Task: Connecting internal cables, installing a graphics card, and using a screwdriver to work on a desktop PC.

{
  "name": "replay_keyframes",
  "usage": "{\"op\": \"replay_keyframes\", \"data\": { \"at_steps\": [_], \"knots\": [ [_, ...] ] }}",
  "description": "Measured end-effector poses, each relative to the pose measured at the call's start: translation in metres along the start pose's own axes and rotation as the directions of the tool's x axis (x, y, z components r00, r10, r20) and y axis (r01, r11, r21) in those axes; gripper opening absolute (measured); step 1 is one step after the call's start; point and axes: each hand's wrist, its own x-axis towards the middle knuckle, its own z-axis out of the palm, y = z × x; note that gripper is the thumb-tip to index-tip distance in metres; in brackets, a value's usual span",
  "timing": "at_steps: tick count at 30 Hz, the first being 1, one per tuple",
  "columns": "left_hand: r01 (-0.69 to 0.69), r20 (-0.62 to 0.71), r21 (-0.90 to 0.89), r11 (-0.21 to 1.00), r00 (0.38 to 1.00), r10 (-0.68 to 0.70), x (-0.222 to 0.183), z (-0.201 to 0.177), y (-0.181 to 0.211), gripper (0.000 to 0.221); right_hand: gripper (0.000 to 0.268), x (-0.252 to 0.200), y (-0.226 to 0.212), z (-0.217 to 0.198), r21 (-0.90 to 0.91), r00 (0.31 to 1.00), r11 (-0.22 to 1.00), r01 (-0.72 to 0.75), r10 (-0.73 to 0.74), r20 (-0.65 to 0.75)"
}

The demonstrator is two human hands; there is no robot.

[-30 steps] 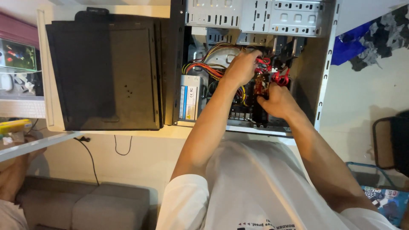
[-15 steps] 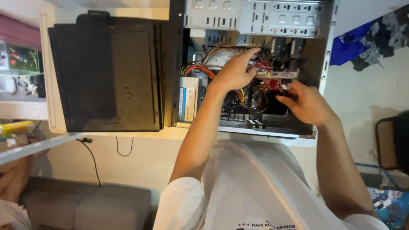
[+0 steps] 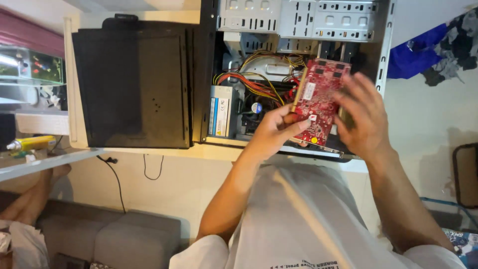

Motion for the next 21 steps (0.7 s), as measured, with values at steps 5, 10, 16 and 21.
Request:
{"op": "replay_keyframes", "data": {
  "at_steps": [5,10,16,21],
  "knots": [
    [-0.060,-0.145,-0.031,0.998,0.988,0.055,-0.030,0.012,-0.031,0.052,0.075,-0.004,-0.011,-0.002,0.592,0.806,0.555,-0.584,0.480,0.346],
    [-0.101,-0.181,0.095,0.990,0.977,0.117,-0.050,0.024,-0.041,0.049,0.059,-0.030,0.007,0.018,0.742,0.642,0.090,-0.664,0.577,0.505],
    [0.029,-0.209,0.163,0.986,0.978,0.006,-0.070,0.033,-0.074,0.079,0.026,-0.006,0.013,0.009,0.461,0.398,0.111,-0.880,0.702,0.590],
    [-0.005,-0.223,0.207,0.978,0.974,0.052,-0.098,0.030,-0.073,0.061,0.032,0.030,0.018,-0.007,0.043,0.322,0.352,-0.935,0.792,0.518]
  ]
}}
